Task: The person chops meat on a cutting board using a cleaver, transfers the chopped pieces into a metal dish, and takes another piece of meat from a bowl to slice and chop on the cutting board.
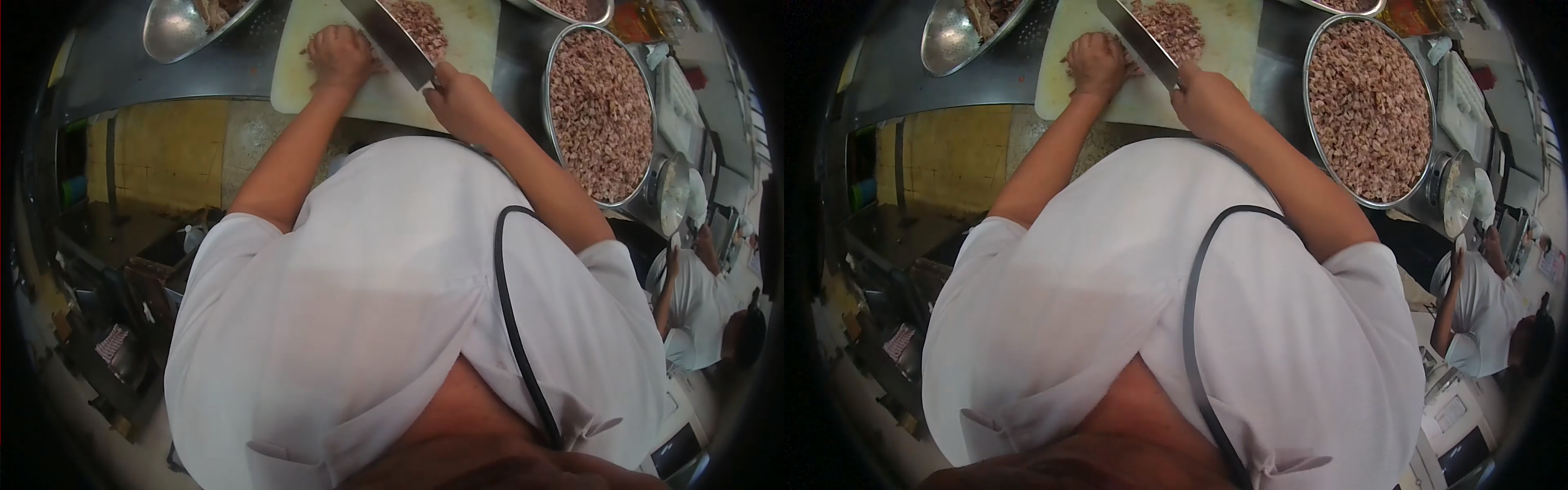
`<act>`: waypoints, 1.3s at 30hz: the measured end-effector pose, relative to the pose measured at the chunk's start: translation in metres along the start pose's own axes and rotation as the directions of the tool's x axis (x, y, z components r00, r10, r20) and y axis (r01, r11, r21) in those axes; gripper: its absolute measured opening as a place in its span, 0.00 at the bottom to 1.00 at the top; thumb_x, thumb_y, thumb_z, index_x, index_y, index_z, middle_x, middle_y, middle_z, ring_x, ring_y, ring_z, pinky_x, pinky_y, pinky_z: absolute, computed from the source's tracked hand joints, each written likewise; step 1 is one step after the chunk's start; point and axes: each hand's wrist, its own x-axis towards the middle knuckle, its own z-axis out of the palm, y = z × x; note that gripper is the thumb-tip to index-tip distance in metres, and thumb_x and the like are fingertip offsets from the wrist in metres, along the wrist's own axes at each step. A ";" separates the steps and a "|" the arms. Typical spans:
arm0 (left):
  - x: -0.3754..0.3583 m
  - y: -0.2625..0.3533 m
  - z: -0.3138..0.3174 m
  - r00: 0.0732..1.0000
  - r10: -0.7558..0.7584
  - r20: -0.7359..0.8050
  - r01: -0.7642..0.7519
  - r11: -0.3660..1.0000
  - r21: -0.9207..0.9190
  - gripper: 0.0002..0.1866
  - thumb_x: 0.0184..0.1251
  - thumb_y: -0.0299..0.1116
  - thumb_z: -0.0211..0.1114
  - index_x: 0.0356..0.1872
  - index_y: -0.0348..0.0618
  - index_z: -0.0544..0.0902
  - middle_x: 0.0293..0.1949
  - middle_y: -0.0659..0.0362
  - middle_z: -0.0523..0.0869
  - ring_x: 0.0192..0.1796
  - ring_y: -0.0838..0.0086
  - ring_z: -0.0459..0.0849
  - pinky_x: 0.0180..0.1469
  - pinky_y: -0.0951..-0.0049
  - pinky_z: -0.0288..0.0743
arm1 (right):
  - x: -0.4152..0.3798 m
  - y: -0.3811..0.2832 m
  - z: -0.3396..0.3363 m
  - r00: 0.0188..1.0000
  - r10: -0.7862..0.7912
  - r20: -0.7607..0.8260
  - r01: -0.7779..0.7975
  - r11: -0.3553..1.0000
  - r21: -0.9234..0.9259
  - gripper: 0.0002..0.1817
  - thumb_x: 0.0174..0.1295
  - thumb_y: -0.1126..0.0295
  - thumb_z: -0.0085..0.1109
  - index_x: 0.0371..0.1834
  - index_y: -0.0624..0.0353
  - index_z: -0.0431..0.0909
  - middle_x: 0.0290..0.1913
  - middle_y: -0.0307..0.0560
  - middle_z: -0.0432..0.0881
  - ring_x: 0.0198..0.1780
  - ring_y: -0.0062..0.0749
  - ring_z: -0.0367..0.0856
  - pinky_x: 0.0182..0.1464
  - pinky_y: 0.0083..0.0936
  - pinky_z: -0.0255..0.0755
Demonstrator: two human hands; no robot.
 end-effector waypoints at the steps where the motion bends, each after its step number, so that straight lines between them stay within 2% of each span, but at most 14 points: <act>1: -0.001 -0.003 0.004 1.000 -0.006 0.026 0.006 1.000 0.008 0.09 0.64 0.37 0.62 0.32 0.41 0.81 0.38 0.49 0.84 0.46 0.50 0.80 0.53 0.47 0.71 | -0.012 -0.010 -0.013 0.999 0.023 0.040 -0.022 0.999 -0.027 0.17 0.69 0.65 0.55 0.51 0.70 0.74 0.41 0.72 0.85 0.46 0.66 0.85 0.52 0.52 0.77; 6: -0.001 -0.004 0.005 0.996 -0.012 0.091 0.010 1.000 0.022 0.10 0.61 0.39 0.64 0.32 0.43 0.83 0.39 0.52 0.85 0.49 0.53 0.80 0.58 0.47 0.69 | -0.009 -0.021 -0.017 0.983 0.089 0.158 -0.077 0.994 -0.081 0.16 0.69 0.66 0.54 0.51 0.69 0.74 0.42 0.72 0.85 0.47 0.66 0.85 0.52 0.52 0.77; 9: 0.000 0.001 -0.002 0.994 0.000 0.109 0.000 1.000 0.003 0.10 0.60 0.40 0.64 0.32 0.43 0.82 0.39 0.52 0.85 0.48 0.53 0.81 0.58 0.46 0.69 | 0.032 -0.009 0.018 0.995 -0.002 0.102 0.009 0.997 -0.070 0.16 0.69 0.65 0.54 0.51 0.68 0.75 0.43 0.71 0.86 0.48 0.66 0.85 0.53 0.51 0.77; 11: 0.002 -0.001 0.000 0.999 0.001 0.045 -0.001 1.000 -0.004 0.08 0.64 0.36 0.62 0.30 0.44 0.79 0.36 0.50 0.83 0.44 0.50 0.81 0.49 0.47 0.72 | 0.065 -0.012 0.034 0.995 -0.094 -0.034 0.091 0.993 -0.077 0.16 0.68 0.65 0.54 0.51 0.67 0.75 0.44 0.69 0.86 0.49 0.64 0.86 0.54 0.51 0.77; 14: 0.000 0.000 0.001 1.000 -0.018 -0.023 0.017 0.999 -0.050 0.09 0.64 0.36 0.62 0.29 0.43 0.78 0.36 0.48 0.83 0.45 0.49 0.80 0.49 0.46 0.71 | 0.081 -0.017 0.038 0.997 -0.074 -0.027 0.070 0.991 -0.111 0.17 0.68 0.65 0.55 0.52 0.67 0.75 0.45 0.68 0.86 0.49 0.63 0.86 0.55 0.51 0.77; 17: 0.001 0.000 -0.001 0.997 -0.057 -0.050 0.054 0.996 -0.064 0.09 0.65 0.35 0.61 0.30 0.41 0.79 0.36 0.47 0.83 0.44 0.48 0.80 0.50 0.46 0.72 | 0.070 -0.005 0.028 0.998 -0.042 -0.038 0.042 0.999 0.013 0.17 0.68 0.65 0.56 0.52 0.67 0.75 0.44 0.68 0.86 0.48 0.63 0.86 0.54 0.51 0.78; 21: 0.001 -0.002 -0.001 1.000 -0.011 0.008 0.012 0.999 -0.051 0.09 0.65 0.35 0.60 0.31 0.40 0.80 0.36 0.46 0.83 0.44 0.47 0.80 0.51 0.46 0.72 | 0.010 -0.008 -0.001 1.000 -0.008 -0.026 0.007 1.000 -0.015 0.16 0.68 0.65 0.56 0.51 0.68 0.74 0.42 0.70 0.86 0.45 0.66 0.86 0.52 0.51 0.78; 23: 0.000 -0.006 0.006 1.000 -0.004 -0.005 0.004 0.998 -0.058 0.08 0.59 0.36 0.64 0.28 0.43 0.81 0.35 0.50 0.83 0.42 0.51 0.80 0.51 0.48 0.72 | -0.012 -0.011 -0.015 0.997 0.025 0.077 -0.021 0.998 -0.063 0.15 0.67 0.66 0.55 0.49 0.68 0.74 0.41 0.71 0.85 0.45 0.66 0.85 0.51 0.52 0.78; 27: 0.000 -0.004 0.001 1.000 0.018 0.010 -0.017 0.996 -0.083 0.08 0.64 0.34 0.61 0.31 0.40 0.80 0.35 0.48 0.83 0.44 0.48 0.80 0.51 0.47 0.72 | -0.012 -0.018 -0.017 0.985 0.085 0.151 -0.072 0.993 -0.092 0.15 0.67 0.66 0.56 0.49 0.68 0.75 0.41 0.71 0.85 0.46 0.66 0.85 0.51 0.52 0.77; 30: 0.001 -0.001 -0.002 1.000 0.012 0.025 -0.011 0.999 -0.050 0.08 0.64 0.34 0.61 0.30 0.41 0.79 0.35 0.48 0.83 0.43 0.48 0.81 0.50 0.48 0.72 | 0.029 -0.011 0.015 0.996 -0.022 0.086 0.023 1.000 -0.012 0.15 0.67 0.65 0.57 0.49 0.67 0.76 0.41 0.71 0.85 0.47 0.65 0.85 0.51 0.52 0.78; 33: 0.003 -0.004 0.002 1.000 0.031 -0.001 -0.031 0.998 -0.053 0.07 0.63 0.33 0.61 0.29 0.41 0.78 0.35 0.47 0.83 0.42 0.48 0.81 0.49 0.48 0.73 | 0.067 -0.016 0.038 0.997 -0.066 -0.029 0.063 0.994 -0.094 0.16 0.67 0.65 0.58 0.50 0.67 0.76 0.42 0.70 0.86 0.48 0.64 0.86 0.52 0.52 0.78; 36: -0.001 -0.007 0.004 1.000 0.006 0.008 -0.005 0.998 -0.060 0.07 0.62 0.33 0.62 0.29 0.41 0.78 0.34 0.46 0.82 0.42 0.46 0.80 0.47 0.47 0.73 | 0.068 -0.023 0.028 0.998 -0.053 -0.044 0.051 0.998 -0.047 0.17 0.66 0.64 0.59 0.50 0.67 0.76 0.43 0.69 0.86 0.49 0.63 0.86 0.53 0.51 0.79; 38: 0.003 -0.005 0.001 0.991 -0.028 -0.127 0.005 0.985 -0.173 0.07 0.63 0.32 0.62 0.29 0.40 0.78 0.34 0.45 0.82 0.40 0.45 0.80 0.46 0.46 0.72 | 0.057 -0.019 0.014 0.994 0.079 0.076 -0.086 0.991 0.100 0.17 0.67 0.64 0.59 0.49 0.68 0.75 0.42 0.68 0.86 0.47 0.64 0.86 0.51 0.51 0.79; 39: 0.001 -0.005 -0.001 0.991 -0.028 -0.127 0.005 0.985 -0.175 0.07 0.63 0.32 0.62 0.29 0.40 0.78 0.34 0.45 0.82 0.40 0.45 0.80 0.46 0.46 0.72 | 0.048 -0.013 0.013 0.994 0.080 0.075 -0.087 0.991 0.099 0.17 0.67 0.64 0.59 0.49 0.68 0.75 0.42 0.68 0.86 0.47 0.64 0.86 0.51 0.51 0.79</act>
